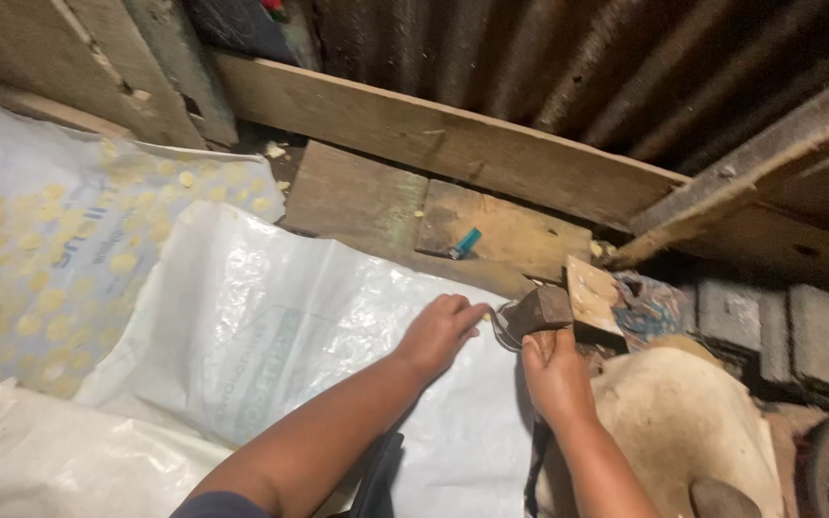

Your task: Cracking beans with a hammer and grinding them with a stone

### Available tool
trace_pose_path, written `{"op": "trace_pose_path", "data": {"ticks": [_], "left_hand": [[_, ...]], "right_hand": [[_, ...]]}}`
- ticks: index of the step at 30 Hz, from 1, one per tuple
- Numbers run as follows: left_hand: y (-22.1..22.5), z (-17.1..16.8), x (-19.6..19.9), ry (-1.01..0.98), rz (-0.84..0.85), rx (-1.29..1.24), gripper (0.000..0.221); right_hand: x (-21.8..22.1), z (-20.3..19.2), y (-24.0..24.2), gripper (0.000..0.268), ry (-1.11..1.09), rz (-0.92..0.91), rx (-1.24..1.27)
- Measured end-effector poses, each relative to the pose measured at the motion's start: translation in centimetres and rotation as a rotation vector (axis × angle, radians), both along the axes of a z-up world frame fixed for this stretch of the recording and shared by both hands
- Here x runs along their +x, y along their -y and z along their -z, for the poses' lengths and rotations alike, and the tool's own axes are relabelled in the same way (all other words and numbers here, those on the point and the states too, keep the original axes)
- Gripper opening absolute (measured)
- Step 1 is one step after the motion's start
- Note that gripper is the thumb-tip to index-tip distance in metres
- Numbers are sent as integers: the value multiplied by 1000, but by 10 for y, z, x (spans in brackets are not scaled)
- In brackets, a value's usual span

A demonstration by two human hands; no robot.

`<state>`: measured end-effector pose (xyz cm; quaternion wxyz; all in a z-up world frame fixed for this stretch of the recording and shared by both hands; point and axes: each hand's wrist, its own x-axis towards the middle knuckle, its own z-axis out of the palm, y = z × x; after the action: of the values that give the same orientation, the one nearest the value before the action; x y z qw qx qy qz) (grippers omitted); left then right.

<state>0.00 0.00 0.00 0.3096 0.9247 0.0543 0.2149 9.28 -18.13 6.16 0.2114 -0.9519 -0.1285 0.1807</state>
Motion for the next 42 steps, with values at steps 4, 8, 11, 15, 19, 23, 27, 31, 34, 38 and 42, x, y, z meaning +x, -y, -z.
{"op": "trace_pose_path", "data": {"ticks": [4,8,11,15,19,23,27,31,34,38,42], "left_hand": [[7,-8,-2,-10,-37,-38,58],[4,-1,17,59,27,-11,34],[7,16,27,91,26,-13,11],[12,13,33,-34,-70,186,22],[11,4,32,-166,-226,282,59],[-5,6,25,175,-175,188,12],[-12,8,10,177,-144,111,11],[-11,9,10,96,-113,382,10],[0,6,13,-26,-39,164,36],[7,0,21,-93,-92,-78,57],[0,7,-2,153,-200,167,17]], "right_hand": [[-18,-7,9,40,-28,14,-1],[-5,-27,12,33,-147,112,107],[-6,-48,24,29,-116,157,244],[-12,-123,16,25,-152,236,313],[-8,-115,25,27,163,133,300],[-12,-57,-5,44,109,87,289],[-8,25,-6,44,121,-34,-4],[3,-5,-1,55,-77,25,38],[-3,-40,8,46,-13,66,60],[-27,-106,0,33,43,66,358],[-18,-16,-5,46,527,-80,378]]}}
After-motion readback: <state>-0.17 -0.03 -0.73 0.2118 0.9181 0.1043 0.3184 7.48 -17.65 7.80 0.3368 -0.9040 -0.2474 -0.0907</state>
